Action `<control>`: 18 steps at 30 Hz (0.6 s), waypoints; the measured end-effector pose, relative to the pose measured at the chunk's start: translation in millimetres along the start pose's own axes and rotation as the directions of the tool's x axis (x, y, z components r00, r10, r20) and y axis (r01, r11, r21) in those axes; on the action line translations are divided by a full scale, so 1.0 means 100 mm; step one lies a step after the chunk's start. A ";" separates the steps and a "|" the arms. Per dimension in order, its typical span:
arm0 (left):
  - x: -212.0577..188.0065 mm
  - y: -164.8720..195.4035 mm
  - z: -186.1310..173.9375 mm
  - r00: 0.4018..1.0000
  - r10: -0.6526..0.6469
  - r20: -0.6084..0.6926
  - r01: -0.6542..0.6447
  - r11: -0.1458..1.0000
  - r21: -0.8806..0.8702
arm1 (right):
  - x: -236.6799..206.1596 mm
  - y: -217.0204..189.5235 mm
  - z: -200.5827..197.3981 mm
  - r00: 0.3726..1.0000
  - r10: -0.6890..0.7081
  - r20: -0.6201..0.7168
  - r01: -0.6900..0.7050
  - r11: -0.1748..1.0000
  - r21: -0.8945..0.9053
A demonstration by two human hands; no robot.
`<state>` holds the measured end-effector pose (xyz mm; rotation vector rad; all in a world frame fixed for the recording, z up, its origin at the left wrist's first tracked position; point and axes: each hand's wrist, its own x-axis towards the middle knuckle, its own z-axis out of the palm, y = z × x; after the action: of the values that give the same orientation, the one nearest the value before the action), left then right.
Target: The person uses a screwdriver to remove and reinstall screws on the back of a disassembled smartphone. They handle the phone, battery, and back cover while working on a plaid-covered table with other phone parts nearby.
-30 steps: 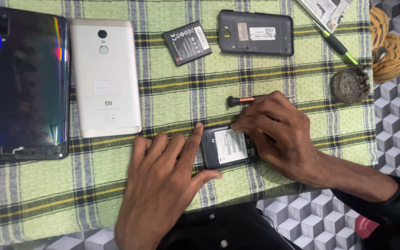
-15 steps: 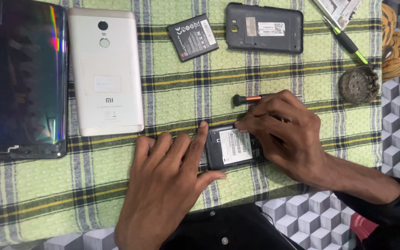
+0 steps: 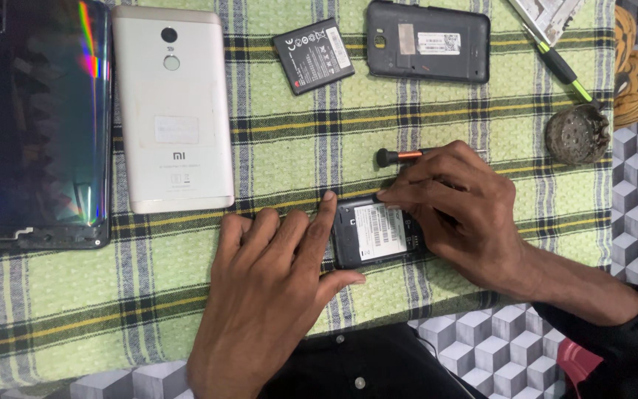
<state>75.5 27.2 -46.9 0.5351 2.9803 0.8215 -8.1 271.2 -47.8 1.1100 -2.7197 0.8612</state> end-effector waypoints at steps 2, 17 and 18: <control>0.00 0.00 0.01 1.000 0.007 -0.021 -0.007 1.000 0.008 | 0.01 -0.02 -0.01 1.000 0.005 0.005 -0.005 1.000 -0.024; 0.00 0.00 0.01 0.999 0.005 -0.044 -0.005 1.000 0.014 | -0.04 -0.02 0.03 0.979 -0.175 -0.102 0.160 0.977 -0.142; 0.00 0.00 0.01 0.999 0.003 -0.041 -0.003 1.000 0.014 | -0.04 -0.02 0.03 0.980 -0.170 -0.099 0.156 0.978 -0.136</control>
<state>76.1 27.9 -47.7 0.5295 3.0255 0.8232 -3.2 271.0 -50.1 1.2018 -2.5135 0.6925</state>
